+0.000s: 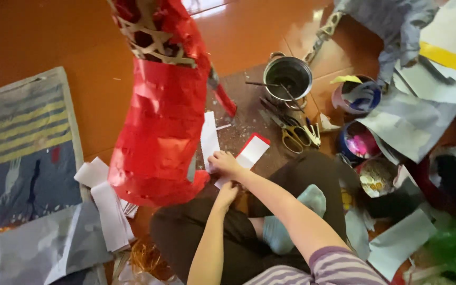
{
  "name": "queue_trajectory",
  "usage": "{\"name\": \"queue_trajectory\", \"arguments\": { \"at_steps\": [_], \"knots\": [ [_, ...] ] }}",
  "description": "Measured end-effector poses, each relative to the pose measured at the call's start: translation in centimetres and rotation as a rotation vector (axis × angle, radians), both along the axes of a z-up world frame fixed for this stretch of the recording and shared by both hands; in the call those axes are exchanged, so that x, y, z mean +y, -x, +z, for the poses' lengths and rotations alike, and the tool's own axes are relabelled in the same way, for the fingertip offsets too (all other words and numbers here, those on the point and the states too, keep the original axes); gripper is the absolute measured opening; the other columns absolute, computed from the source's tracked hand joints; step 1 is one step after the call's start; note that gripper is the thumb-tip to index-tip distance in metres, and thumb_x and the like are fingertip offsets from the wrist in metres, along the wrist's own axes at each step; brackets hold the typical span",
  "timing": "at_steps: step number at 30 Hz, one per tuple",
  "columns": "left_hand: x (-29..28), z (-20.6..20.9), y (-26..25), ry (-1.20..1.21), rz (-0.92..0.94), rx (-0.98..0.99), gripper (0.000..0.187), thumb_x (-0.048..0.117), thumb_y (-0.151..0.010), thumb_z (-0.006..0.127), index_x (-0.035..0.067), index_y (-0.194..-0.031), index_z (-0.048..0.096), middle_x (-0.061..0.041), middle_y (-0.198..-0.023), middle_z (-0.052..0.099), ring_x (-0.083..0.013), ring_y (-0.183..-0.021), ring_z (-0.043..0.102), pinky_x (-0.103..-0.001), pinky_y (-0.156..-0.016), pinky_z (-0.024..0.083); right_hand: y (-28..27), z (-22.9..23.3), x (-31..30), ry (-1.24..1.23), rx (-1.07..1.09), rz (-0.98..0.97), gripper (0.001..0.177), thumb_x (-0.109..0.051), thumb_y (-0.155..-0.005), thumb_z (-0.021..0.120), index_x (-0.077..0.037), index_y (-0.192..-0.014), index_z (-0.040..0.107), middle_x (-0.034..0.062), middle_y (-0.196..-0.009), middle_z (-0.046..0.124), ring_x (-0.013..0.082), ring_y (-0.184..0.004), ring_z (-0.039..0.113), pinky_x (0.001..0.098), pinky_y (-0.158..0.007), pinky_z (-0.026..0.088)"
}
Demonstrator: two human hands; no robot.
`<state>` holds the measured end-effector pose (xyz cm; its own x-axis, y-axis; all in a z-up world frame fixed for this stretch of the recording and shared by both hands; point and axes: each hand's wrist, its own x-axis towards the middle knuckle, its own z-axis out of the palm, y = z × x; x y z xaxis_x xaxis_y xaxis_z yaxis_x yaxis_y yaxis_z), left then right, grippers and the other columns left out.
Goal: Cutting and applying paper strips to a large red model structure
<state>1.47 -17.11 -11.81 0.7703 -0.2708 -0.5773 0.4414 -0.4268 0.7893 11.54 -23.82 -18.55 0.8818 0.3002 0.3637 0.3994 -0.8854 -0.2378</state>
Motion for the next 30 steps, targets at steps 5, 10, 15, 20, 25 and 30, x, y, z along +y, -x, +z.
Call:
{"name": "queue_trajectory", "arguments": {
  "at_steps": [5,10,15,20,25,30],
  "knots": [
    [-0.5,-0.1,-0.9,0.269,0.206,0.291,0.025,0.008,-0.094,0.05,-0.003,-0.115,0.057,-0.027,-0.11,0.065,-0.0353,-0.093,0.07,-0.038,-0.081,0.059,-2.3,-4.7,0.2,0.088,-0.044,0.049,0.02,-0.032,-0.082,0.056,-0.02,-0.098,0.056,0.0017,-0.084,0.054,0.0227,-0.079,0.062,0.0378,-0.059,0.052],
    [0.1,2.0,-0.4,0.329,0.165,0.253,0.03,0.002,-0.093,0.04,-0.012,-0.119,0.05,-0.038,-0.116,0.056,-0.0442,-0.102,0.065,-0.045,-0.09,0.054,-0.5,-0.2,0.5,0.101,0.04,-0.023,0.018,-0.033,-0.081,0.057,-0.018,-0.09,0.058,0.0034,-0.089,0.053,0.0254,-0.084,0.059,0.0418,-0.06,0.052],
    [-0.5,8.3,0.7,0.053,0.0,-0.065,0.028,0.023,-0.087,0.064,0.006,-0.108,0.071,-0.018,-0.102,0.071,-0.0298,-0.097,0.069,-0.042,-0.091,0.052,-3.3,-5.5,2.2,0.083,-0.244,0.041,0.018,-0.025,-0.079,0.056,-0.009,-0.072,0.06,0.0125,-0.069,0.05,0.0323,-0.06,0.059,0.0442,-0.045,0.05],
    [1.3,2.1,-0.4,0.146,0.049,0.022,0.038,0.033,-0.086,0.061,0.004,-0.111,0.059,-0.022,-0.1,0.066,-0.0303,-0.094,0.067,-0.035,-0.088,0.052,-3.6,-1.0,0.9,0.084,0.269,0.001,0.028,-0.036,-0.09,0.05,-0.011,-0.089,0.064,0.0139,-0.086,0.062,0.0349,-0.081,0.066,0.0466,-0.065,0.056],
    [0.6,4.2,-2.3,0.522,0.456,0.46,0.074,0.063,-0.1,0.019,0.008,-0.144,0.041,-0.025,-0.133,0.056,-0.0388,-0.127,0.052,-0.048,-0.109,0.04,3.1,7.7,-4.6,-0.103,0.482,0.131,0.027,-0.041,-0.092,0.058,-0.013,-0.095,0.06,0.0135,-0.088,0.063,0.0381,-0.087,0.068,0.0465,-0.072,0.057],
    [1.1,-0.7,-2.3,0.576,0.64,0.467,0.047,0.026,-0.097,0.064,0.006,-0.135,0.045,-0.02,-0.121,0.06,-0.0411,-0.107,0.064,-0.062,-0.093,0.05,7.2,16.0,-9.7,-0.486,0.938,0.161,0.055,-0.034,-0.089,0.064,0.007,-0.125,0.057,0.0314,-0.116,0.064,0.0462,-0.114,0.06,0.0555,-0.096,0.048]
  ]
}}
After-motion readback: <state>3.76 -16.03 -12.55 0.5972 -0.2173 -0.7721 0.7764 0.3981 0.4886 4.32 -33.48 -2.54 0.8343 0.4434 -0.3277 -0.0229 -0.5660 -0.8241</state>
